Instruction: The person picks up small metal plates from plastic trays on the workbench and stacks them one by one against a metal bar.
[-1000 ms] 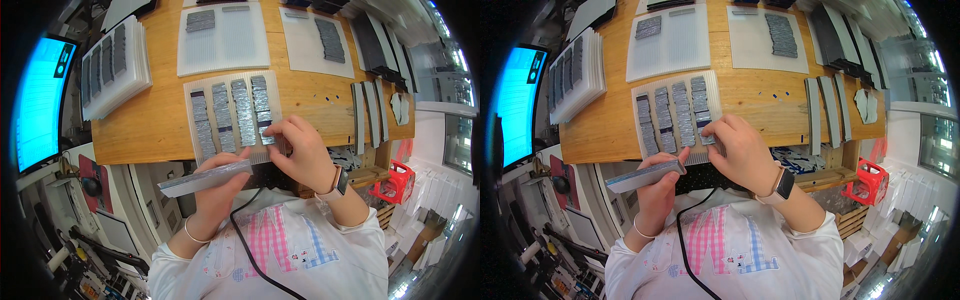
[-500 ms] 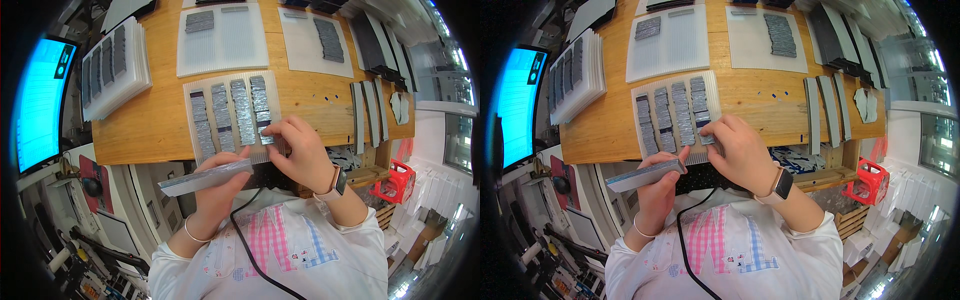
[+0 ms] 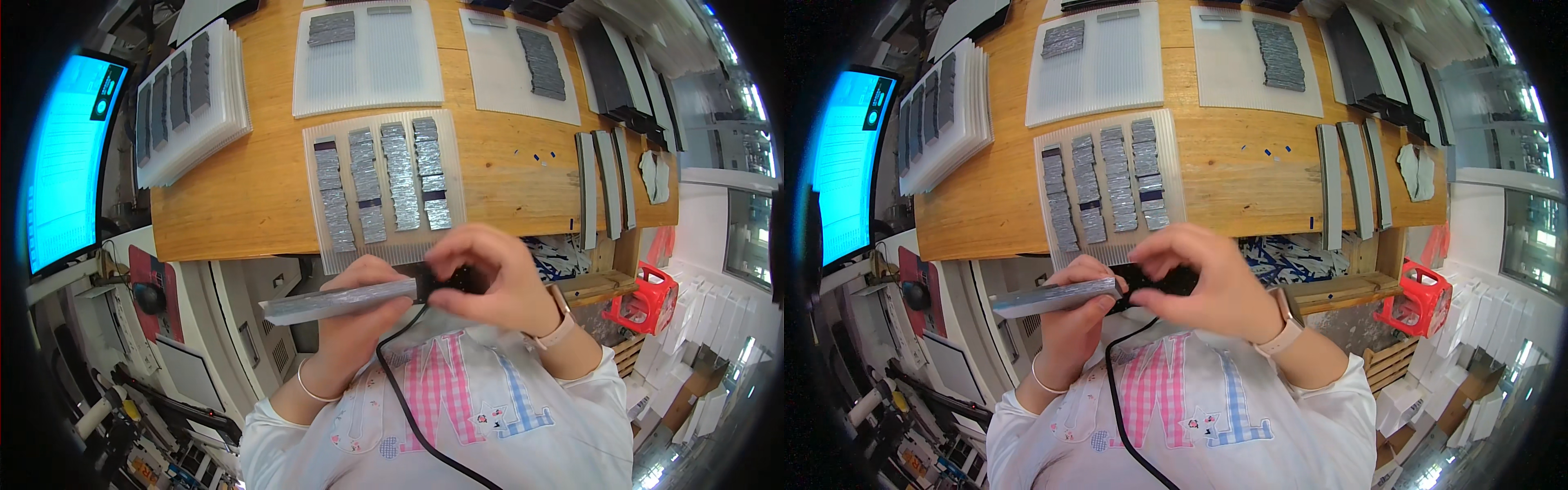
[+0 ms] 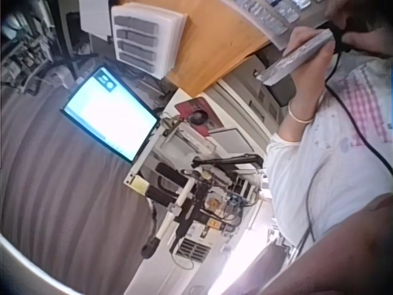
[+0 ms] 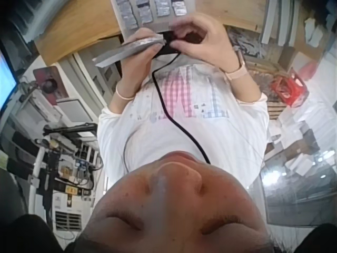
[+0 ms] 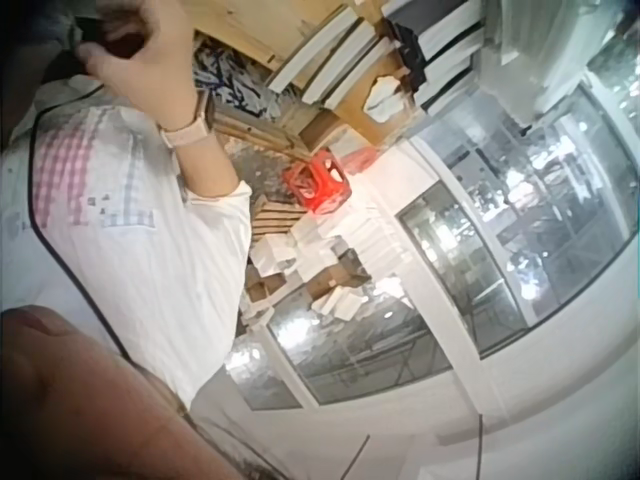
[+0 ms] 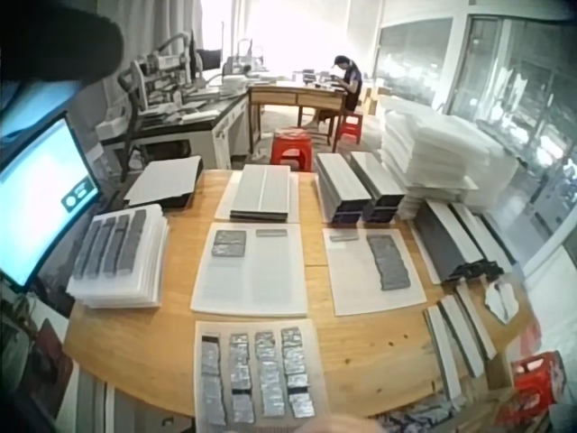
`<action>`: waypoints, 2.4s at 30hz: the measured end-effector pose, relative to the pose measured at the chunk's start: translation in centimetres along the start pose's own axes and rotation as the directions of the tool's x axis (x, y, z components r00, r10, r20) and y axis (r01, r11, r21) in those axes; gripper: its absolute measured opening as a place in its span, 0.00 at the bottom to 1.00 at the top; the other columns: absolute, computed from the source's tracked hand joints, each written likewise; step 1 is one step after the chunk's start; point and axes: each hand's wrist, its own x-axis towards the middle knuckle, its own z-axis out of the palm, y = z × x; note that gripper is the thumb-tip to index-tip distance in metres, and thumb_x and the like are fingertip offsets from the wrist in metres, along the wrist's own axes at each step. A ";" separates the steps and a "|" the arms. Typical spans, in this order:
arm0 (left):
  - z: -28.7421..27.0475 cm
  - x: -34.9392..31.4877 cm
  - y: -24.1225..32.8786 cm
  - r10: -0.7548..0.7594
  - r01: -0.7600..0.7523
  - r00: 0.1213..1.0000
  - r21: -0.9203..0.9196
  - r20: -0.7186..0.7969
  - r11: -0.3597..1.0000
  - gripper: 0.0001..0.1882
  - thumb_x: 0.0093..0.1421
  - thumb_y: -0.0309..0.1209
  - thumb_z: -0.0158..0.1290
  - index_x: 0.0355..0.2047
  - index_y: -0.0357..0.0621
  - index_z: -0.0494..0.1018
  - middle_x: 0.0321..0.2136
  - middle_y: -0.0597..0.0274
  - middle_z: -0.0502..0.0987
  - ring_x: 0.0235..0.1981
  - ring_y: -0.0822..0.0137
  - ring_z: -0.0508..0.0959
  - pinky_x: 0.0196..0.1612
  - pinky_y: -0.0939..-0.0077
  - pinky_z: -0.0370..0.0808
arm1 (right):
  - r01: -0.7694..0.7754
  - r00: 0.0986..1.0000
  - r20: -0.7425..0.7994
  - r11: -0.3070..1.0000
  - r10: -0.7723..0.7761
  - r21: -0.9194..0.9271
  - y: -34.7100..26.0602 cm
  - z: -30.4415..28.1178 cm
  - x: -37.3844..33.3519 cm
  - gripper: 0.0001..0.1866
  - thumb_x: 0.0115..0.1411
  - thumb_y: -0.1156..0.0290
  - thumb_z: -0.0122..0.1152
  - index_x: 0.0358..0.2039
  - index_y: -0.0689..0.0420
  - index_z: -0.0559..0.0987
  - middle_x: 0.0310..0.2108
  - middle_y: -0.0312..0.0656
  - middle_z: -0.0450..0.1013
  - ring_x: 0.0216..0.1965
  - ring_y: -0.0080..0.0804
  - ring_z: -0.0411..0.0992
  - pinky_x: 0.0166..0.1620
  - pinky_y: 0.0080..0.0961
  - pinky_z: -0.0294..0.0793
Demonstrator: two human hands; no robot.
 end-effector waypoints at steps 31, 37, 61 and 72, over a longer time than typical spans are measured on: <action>-0.8 -0.3 1.0 -0.295 0.312 0.949 -0.188 0.112 0.931 0.09 0.48 0.20 0.55 0.32 0.36 0.73 0.31 0.62 0.75 0.32 0.74 0.73 0.36 0.82 0.69 | -0.332 0.941 0.147 0.753 0.304 0.568 1.6 2.3 -0.8 0.11 0.46 0.82 0.63 0.31 0.62 0.73 0.25 0.39 0.74 0.25 0.19 0.73 0.30 0.12 0.72; -1.4 1.2 1.4 -0.368 0.406 0.913 -0.320 0.174 0.856 0.10 0.48 0.20 0.55 0.33 0.36 0.73 0.31 0.62 0.75 0.33 0.75 0.73 0.37 0.83 0.70 | -0.286 0.947 0.095 0.670 0.307 0.685 1.8 2.0 0.3 0.10 0.46 0.81 0.62 0.30 0.63 0.73 0.25 0.39 0.73 0.25 0.22 0.73 0.30 0.13 0.72; -5.3 2.8 4.8 -0.254 0.241 0.964 0.154 0.073 0.958 0.10 0.45 0.20 0.57 0.31 0.38 0.74 0.28 0.66 0.75 0.29 0.79 0.72 0.32 0.86 0.70 | 0.211 0.952 0.016 0.616 -0.307 -0.759 0.2 1.7 3.7 0.08 0.40 0.80 0.58 0.24 0.56 0.73 0.23 0.39 0.66 0.28 0.36 0.65 0.30 0.29 0.66; -2.6 2.9 2.9 -0.174 0.089 0.930 0.261 0.323 0.961 0.08 0.46 0.22 0.57 0.29 0.38 0.75 0.26 0.66 0.75 0.27 0.79 0.72 0.29 0.85 0.69 | 0.341 0.886 0.077 0.531 -0.457 -0.775 -1.6 -1.5 9.6 0.09 0.44 0.79 0.55 0.30 0.60 0.74 0.29 0.43 0.70 0.35 0.42 0.67 0.40 0.31 0.67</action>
